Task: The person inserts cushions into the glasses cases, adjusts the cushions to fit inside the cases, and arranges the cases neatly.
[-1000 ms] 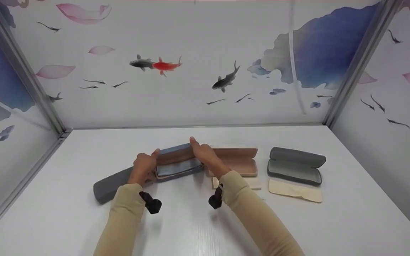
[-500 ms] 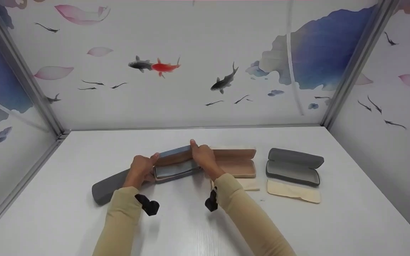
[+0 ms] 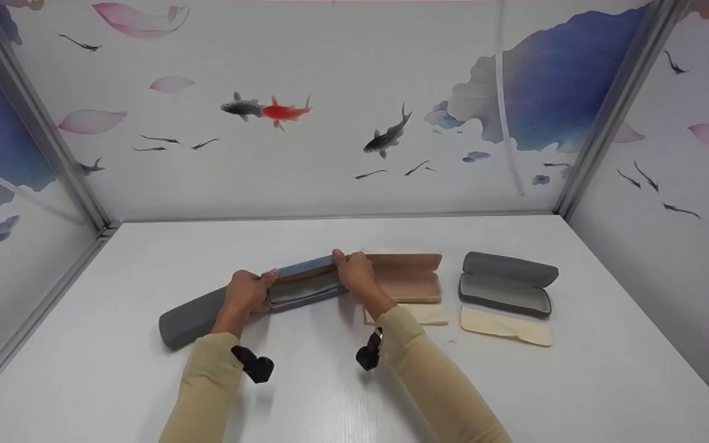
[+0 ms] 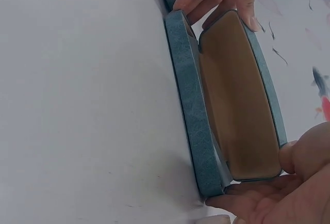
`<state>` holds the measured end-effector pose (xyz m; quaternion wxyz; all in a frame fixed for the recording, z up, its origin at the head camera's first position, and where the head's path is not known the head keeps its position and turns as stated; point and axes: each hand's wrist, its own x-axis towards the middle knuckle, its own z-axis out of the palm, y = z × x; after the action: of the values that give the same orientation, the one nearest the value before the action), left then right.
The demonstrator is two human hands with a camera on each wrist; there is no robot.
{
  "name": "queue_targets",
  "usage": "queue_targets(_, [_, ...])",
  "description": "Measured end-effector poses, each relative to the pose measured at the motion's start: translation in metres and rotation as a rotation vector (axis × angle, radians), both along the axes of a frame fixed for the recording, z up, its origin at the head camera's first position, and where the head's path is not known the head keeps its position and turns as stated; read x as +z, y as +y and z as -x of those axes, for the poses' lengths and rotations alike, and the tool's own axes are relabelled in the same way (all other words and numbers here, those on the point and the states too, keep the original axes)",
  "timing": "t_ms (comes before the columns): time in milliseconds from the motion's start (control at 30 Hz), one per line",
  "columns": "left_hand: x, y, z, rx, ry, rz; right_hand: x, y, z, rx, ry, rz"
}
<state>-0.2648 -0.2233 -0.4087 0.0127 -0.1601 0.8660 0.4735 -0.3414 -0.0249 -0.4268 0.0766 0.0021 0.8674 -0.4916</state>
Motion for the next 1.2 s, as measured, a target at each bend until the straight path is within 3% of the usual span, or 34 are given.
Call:
queue_targets(433, [-0.01,-0.005,-0.002,-0.063,0.026,-0.001,-0.014,0.011,-0.004,0.089,-0.003,0.164])
queue_targets(767, [-0.014,-0.004,-0.003,-0.008,0.021,-0.042,-0.015,0.016,-0.003,0.116,-0.019,0.125])
queue_targets(1067, [-0.015,-0.001,-0.006,0.033,0.011,-0.069,-0.015,0.027,-0.003,0.211,-0.025,0.219])
queue_targets(1200, [-0.015,0.001,-0.006,0.061,0.002,-0.099,-0.015,0.029,-0.002,0.216,-0.022,0.207])
